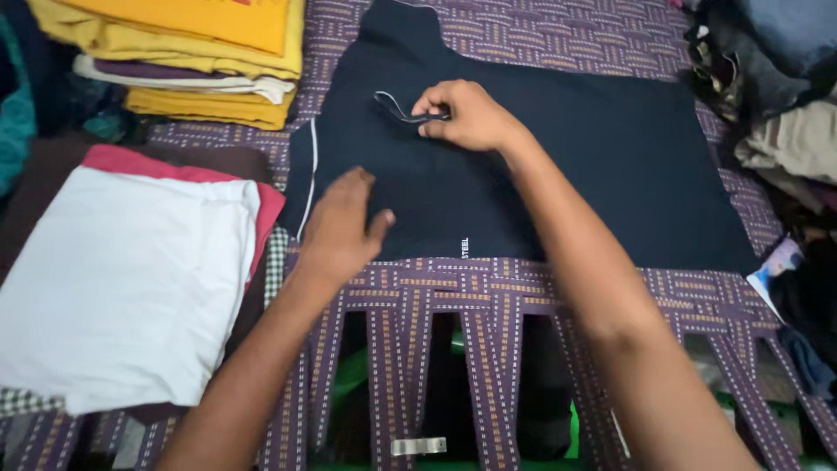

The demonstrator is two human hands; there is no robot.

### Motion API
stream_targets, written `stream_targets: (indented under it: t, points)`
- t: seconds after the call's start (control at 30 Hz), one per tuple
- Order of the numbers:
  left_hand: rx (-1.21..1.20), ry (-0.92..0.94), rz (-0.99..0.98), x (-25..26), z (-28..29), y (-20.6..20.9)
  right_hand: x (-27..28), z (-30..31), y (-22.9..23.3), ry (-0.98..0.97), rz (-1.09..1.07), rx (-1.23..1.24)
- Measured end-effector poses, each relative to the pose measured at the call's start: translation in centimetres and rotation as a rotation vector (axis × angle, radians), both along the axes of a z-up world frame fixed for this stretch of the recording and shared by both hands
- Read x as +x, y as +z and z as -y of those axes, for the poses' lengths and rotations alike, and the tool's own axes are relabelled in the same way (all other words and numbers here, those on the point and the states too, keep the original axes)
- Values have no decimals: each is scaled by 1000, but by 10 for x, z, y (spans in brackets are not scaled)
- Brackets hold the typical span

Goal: The person unfolds and folds a navy blue polo shirt on a patterned bedspread, smoothing the fabric by hand and carefully aligning the collar and sleeves.

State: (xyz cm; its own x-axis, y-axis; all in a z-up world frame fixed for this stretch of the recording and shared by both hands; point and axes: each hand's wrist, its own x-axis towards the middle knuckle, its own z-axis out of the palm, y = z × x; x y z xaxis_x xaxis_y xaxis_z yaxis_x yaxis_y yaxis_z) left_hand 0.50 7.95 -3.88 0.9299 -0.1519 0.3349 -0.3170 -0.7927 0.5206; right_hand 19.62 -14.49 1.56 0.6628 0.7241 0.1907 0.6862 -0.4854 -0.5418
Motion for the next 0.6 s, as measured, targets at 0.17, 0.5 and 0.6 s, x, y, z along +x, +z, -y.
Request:
stream_targets:
  t: [0.17,0.5,0.6]
  points:
    - [-541,276,91,12,-15,23,-94,9,30,262,170,127]
    - [-617,234,-403,10,-9,23,-155,25,4,146,615,-123]
    - [-495,218,-339,9,-9,20,-158,26,-3,168,568,-80]
